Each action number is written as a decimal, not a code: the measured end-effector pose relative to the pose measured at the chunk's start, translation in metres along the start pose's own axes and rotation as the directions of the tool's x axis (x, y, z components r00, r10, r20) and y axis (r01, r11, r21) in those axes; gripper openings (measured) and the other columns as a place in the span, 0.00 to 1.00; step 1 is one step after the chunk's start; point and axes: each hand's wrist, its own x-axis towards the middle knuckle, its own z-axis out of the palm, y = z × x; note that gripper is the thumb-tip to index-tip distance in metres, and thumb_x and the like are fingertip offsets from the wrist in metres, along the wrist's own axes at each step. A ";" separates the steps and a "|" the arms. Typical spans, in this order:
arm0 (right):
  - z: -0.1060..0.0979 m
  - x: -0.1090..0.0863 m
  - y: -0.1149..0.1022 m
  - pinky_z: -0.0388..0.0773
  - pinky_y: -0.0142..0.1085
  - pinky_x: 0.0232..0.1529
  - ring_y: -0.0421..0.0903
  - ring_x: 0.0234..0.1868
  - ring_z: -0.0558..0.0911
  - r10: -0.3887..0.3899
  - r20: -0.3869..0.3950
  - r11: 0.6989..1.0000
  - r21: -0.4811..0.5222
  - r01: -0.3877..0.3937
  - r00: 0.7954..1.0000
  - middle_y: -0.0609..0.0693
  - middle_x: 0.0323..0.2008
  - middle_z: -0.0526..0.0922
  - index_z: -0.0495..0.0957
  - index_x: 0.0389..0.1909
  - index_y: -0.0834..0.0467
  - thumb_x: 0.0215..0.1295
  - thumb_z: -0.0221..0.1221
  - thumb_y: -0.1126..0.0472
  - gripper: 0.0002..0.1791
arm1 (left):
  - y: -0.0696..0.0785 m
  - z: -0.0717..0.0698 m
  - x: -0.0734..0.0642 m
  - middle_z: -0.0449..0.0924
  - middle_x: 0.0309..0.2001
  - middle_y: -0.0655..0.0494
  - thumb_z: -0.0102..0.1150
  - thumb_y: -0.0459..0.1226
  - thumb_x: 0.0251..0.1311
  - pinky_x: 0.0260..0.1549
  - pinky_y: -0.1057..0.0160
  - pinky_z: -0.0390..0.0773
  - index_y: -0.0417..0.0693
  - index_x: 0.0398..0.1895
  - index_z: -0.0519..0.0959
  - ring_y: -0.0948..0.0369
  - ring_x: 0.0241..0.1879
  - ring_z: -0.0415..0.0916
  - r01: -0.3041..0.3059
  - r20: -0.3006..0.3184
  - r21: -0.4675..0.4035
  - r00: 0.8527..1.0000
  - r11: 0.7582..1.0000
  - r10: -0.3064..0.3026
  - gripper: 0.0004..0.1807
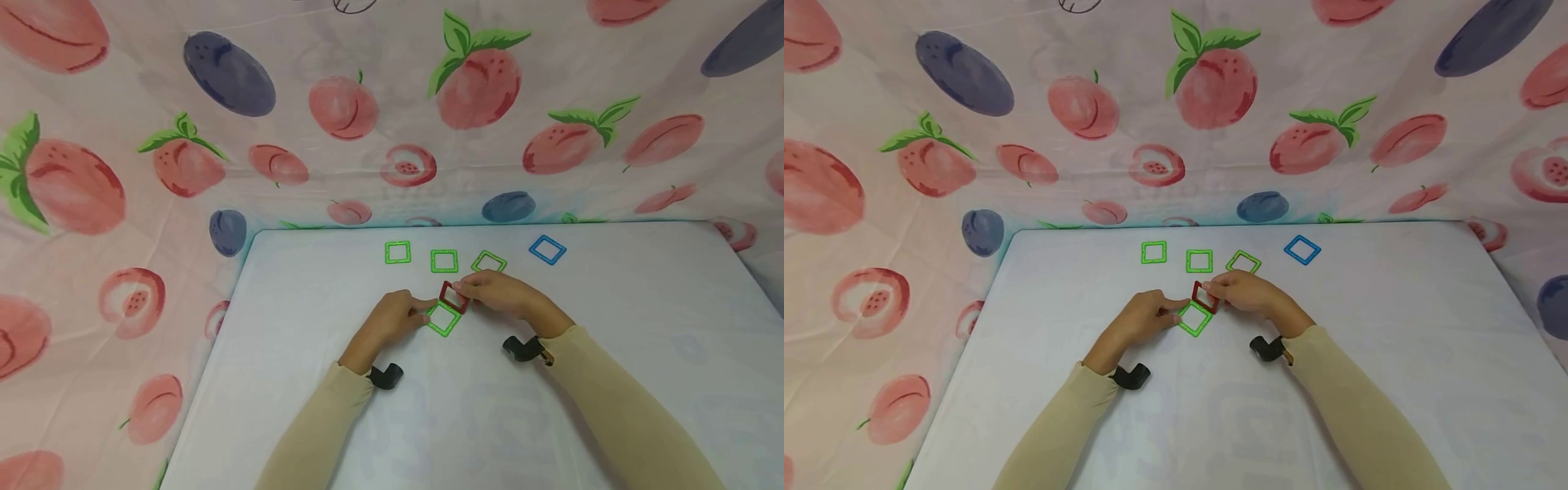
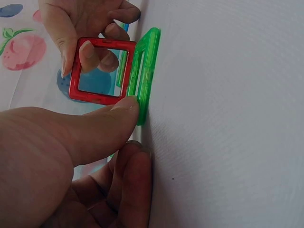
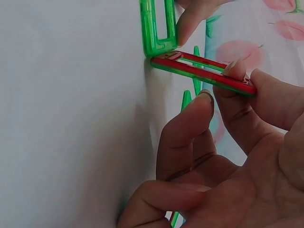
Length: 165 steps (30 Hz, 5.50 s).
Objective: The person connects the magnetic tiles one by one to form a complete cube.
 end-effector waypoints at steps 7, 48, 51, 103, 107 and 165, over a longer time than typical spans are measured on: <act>0.000 0.001 0.000 0.65 0.42 0.43 0.51 0.42 0.71 -0.003 -0.002 1.000 -0.007 0.003 1.000 0.54 0.34 0.74 0.82 0.37 0.60 0.79 0.53 0.46 0.22 | 0.000 0.000 0.000 0.74 0.27 0.55 0.66 0.40 0.67 0.28 0.66 0.65 0.63 0.62 0.81 0.61 0.28 0.64 0.005 0.000 -0.008 1.000 1.000 -0.005 0.20; -0.011 -0.004 0.009 0.71 0.41 0.47 0.50 0.46 0.73 -0.024 0.052 0.997 0.071 0.020 0.998 0.52 0.42 0.82 0.87 0.50 0.61 0.70 0.64 0.51 0.18 | -0.001 -0.001 0.000 0.74 0.26 0.57 0.66 0.40 0.67 0.28 0.67 0.65 0.63 0.62 0.81 0.62 0.28 0.65 -0.004 0.006 -0.007 1.000 1.000 0.004 0.20; -0.010 -0.005 0.009 0.71 0.41 0.48 0.49 0.45 0.73 -0.041 0.055 0.996 0.080 0.037 0.998 0.52 0.42 0.83 0.87 0.50 0.62 0.69 0.65 0.52 0.18 | -0.001 -0.001 0.000 0.74 0.26 0.56 0.66 0.40 0.67 0.28 0.67 0.65 0.63 0.62 0.81 0.62 0.28 0.64 -0.010 0.008 -0.003 1.000 1.000 0.010 0.20; -0.010 -0.002 0.012 0.69 0.41 0.48 0.49 0.47 0.72 -0.057 0.072 0.992 0.116 0.048 0.996 0.51 0.45 0.85 0.86 0.49 0.62 0.66 0.69 0.55 0.17 | -0.001 -0.005 0.000 0.74 0.27 0.56 0.68 0.39 0.65 0.30 0.67 0.66 0.61 0.63 0.81 0.62 0.29 0.66 -0.011 0.007 -0.034 1.000 0.999 0.011 0.23; -0.010 -0.003 0.012 0.69 0.41 0.48 0.49 0.47 0.73 -0.055 0.071 0.992 0.114 0.046 0.996 0.51 0.46 0.85 0.86 0.50 0.63 0.67 0.68 0.54 0.18 | -0.002 -0.006 0.000 0.73 0.28 0.57 0.68 0.40 0.65 0.31 0.67 0.67 0.61 0.64 0.80 0.62 0.29 0.66 -0.012 0.015 -0.042 1.000 0.999 0.013 0.24; -0.006 0.000 0.004 0.65 0.41 0.45 0.51 0.43 0.72 0.004 0.007 0.998 0.063 -0.005 1.000 0.55 0.34 0.78 0.85 0.42 0.64 0.74 0.60 0.47 0.22 | -0.006 -0.014 0.004 0.77 0.39 0.59 0.49 0.53 0.77 0.44 0.60 0.68 0.55 0.50 0.84 0.60 0.41 0.70 0.014 0.103 -0.329 0.994 0.944 0.021 0.18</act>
